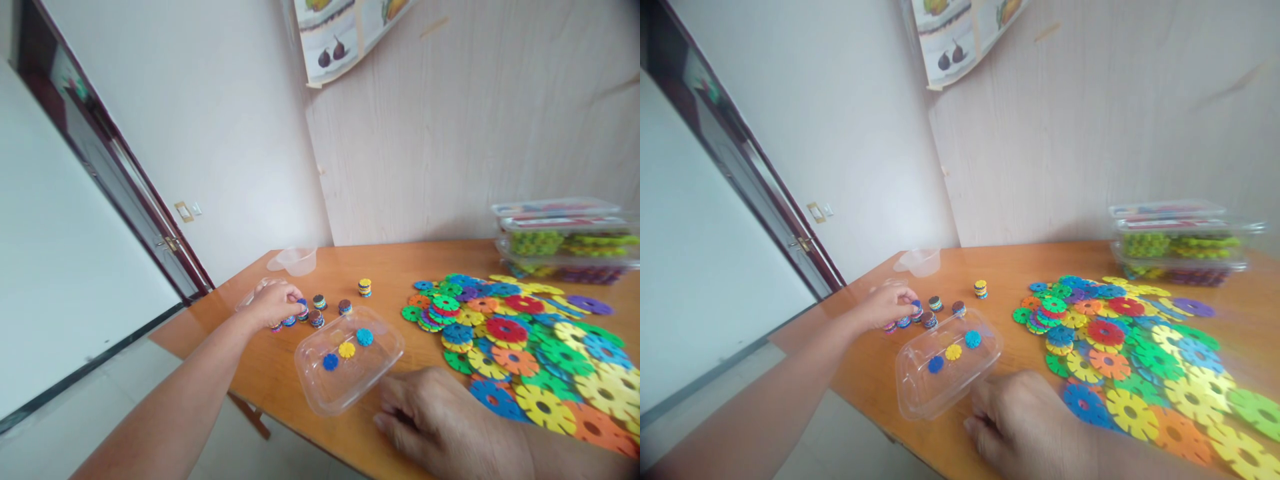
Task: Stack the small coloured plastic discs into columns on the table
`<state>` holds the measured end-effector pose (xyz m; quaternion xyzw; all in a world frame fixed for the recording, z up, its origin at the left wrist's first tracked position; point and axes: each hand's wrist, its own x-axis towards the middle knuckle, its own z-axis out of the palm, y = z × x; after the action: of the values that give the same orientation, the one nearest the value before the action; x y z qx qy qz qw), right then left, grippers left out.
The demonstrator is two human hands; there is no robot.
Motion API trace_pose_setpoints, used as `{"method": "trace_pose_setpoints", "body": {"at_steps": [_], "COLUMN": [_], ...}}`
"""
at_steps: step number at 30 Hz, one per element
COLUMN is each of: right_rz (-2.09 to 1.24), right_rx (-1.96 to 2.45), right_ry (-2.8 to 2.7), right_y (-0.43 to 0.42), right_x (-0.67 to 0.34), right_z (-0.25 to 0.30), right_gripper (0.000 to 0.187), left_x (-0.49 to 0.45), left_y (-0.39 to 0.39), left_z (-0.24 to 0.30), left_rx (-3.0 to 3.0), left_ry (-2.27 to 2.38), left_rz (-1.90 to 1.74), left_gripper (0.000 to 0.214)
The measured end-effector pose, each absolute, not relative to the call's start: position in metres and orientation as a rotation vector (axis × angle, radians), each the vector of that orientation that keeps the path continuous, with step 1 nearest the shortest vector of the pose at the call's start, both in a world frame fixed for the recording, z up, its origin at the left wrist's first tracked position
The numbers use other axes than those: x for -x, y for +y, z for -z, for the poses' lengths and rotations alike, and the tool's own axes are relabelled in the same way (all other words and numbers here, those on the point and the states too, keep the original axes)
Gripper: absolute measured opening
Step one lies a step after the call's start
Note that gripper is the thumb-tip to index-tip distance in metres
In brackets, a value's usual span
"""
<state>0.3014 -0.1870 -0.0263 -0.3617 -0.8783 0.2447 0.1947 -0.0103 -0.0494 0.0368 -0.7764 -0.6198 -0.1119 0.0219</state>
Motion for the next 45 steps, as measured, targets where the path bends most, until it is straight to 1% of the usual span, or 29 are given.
{"method": "trace_pose_setpoints", "body": {"at_steps": [4, 7, 13, 15, 21, 27, 31, 34, 36, 38, 42, 43, 45], "right_rz": [-0.670, -0.672, -0.646, -0.640, -0.646, -0.641, -0.650, -0.645, -0.637, -0.637, -0.653, -0.652, -0.647], "right_rx": [1.004, 0.997, 1.006, 1.010, 1.022, 1.015, 1.005, 1.009, 1.014, 1.014, 1.014, 1.012, 1.005], "right_ry": [-2.456, -2.464, -2.479, -2.483, -2.478, -2.467, -2.472, -2.473, -2.475, -2.480, -2.484, -2.483, -2.480], "right_y": [-0.187, -0.186, -0.188, -0.188, -0.188, -0.187, -0.187, -0.187, -0.187, -0.187, -0.187, -0.187, -0.187], "right_x": [-0.302, -0.303, -0.303, -0.302, -0.302, -0.302, -0.302, -0.303, -0.303, -0.304, -0.305, -0.305, -0.305], "right_z": [0.029, 0.031, 0.028, 0.026, 0.027, 0.028, 0.026, 0.026, 0.027, 0.027, 0.027, 0.027, 0.026], "right_gripper": [0.019, 0.020, 0.020, 0.020, 0.018, 0.019, 0.019, 0.020, 0.020, 0.021, 0.019, 0.019, 0.019], "left_x": [0.013, 0.004, -0.036, -0.044, -0.053, -0.059, -0.060, -0.058, -0.055, -0.048, -0.022, -0.013, 0.008], "left_y": [-0.055, -0.071, -0.124, -0.136, -0.148, -0.150, -0.150, -0.149, -0.147, -0.142, -0.132, -0.130, -0.127], "left_z": [-0.042, -0.051, -0.063, -0.062, -0.054, -0.064, -0.068, -0.070, -0.070, -0.067, -0.047, -0.039, -0.022], "left_rx": [2.425, 2.487, 2.638, 2.685, 2.716, 2.729, 2.765, 2.794, 2.785, 2.729, 2.421, 2.306, 2.095], "left_ry": [-1.918, -1.778, -1.400, -1.344, -1.287, -1.291, -1.304, -1.325, -1.379, -1.484, -1.774, -1.835, -1.925], "left_rz": [0.454, 0.482, 0.327, 0.249, -0.005, -0.128, -0.086, 0.011, 0.166, 0.473, 1.304, 1.429, 1.518], "left_gripper": [0.024, 0.024, 0.020, 0.017, 0.006, 0.011, 0.015, 0.017, 0.017, 0.017, 0.026, 0.029, 0.033]}}
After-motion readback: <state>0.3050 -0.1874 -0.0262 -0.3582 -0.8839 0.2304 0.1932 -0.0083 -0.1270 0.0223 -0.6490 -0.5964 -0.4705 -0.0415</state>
